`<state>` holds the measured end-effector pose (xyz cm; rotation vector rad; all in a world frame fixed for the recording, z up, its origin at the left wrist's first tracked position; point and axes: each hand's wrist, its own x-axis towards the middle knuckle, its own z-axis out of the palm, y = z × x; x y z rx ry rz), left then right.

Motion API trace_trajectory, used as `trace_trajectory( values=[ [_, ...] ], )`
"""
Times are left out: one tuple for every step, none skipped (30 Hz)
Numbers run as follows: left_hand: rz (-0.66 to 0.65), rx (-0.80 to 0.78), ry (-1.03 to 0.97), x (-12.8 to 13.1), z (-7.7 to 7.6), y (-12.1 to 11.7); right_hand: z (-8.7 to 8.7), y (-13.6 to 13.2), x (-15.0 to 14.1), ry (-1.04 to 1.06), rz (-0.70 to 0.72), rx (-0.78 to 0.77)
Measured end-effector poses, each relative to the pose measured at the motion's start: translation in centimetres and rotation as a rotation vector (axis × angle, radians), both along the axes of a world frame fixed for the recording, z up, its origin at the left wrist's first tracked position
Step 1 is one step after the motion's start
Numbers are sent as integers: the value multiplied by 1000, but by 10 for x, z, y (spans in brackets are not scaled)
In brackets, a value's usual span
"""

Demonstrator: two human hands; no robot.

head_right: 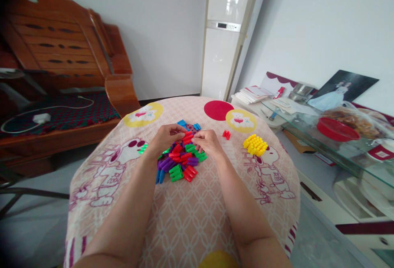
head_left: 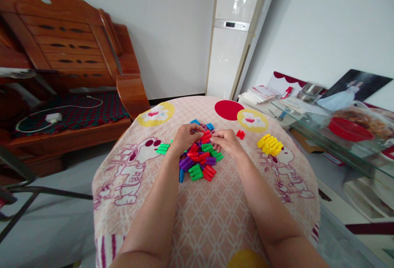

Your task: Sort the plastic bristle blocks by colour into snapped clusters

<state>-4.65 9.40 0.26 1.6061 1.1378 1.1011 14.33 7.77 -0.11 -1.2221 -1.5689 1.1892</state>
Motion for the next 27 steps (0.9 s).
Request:
trace_trajectory(
  values=[
    [5, 7, 14, 1, -1, 1, 1, 1, 3, 8, 12, -17],
    [12, 17, 34, 2, -1, 1, 3, 1, 9, -1, 16, -28],
    [23, 31, 64, 3, -1, 1, 6, 2, 16, -29, 4, -29],
    [43, 50, 102, 3, -1, 2, 9, 3, 25, -78, -29, -19],
    [73, 70, 146, 2, 0, 2, 12, 4, 35, -150, -82, 3],
    [111, 91, 190, 1, 0, 2, 15, 6, 46, -244, -152, 36],
    [154, 108, 228, -1, 1, 2, 18, 7, 57, -361, -227, 75],
    [194, 117, 255, -3, 1, 2, 20, 8, 68, -494, -291, 114],
    [225, 119, 270, -6, 2, 3, 22, 9, 77, -629, -341, 146],
    [245, 116, 273, -8, 2, 3, 23, 10, 85, -759, -373, 170],
    [256, 112, 271, -11, 1, 3, 24, 11, 91, -874, -391, 181],
    [263, 109, 269, -13, 1, 4, 24, 12, 94, -969, -400, 181],
    [267, 110, 269, -15, 1, 4, 23, 13, 96, -1044, -405, 172],
    [271, 114, 272, -17, 0, 4, 22, 14, 96, -1099, -410, 156],
    [277, 121, 280, -18, 0, 4, 20, 15, 96, -1137, -417, 139],
    [282, 130, 289, -20, 0, 4, 18, 17, 95, -1160, -426, 128],
    [287, 142, 299, -21, 0, 4, 15, 18, 94, -1173, -433, 122],
    [293, 153, 309, -22, 0, 4, 13, 19, 93, -1182, -441, 122],
    [298, 162, 319, -23, -1, 4, 10, 20, 93, -1189, -448, 125],
    [303, 166, 325, -25, -1, 4, 8, 21, 93, -1196, -455, 126],
    [306, 165, 331, -25, -1, 4, 7, 21, 93, -1205, -460, 125],
    [306, 161, 335, -26, -2, 4, 7, 21, 94, -1214, -464, 118],
    [301, 156, 340, -27, -2, 4, 7, 21, 94, -1219, -466, 107],
    [294, 150, 345, -27, -3, 5, 8, 21, 94, -1219, -469, 100],
    [288, 146, 349, -28, -4, 5, 10, 20, 94, -1211, -475, 103],
    [283, 144, 354, -28, -5, 6, 13, 19, 92, -1195, -486, 121],
    [280, 144, 358, -29, -5, 6, 16, 17, 89, -1168, -495, 153]
  ],
)
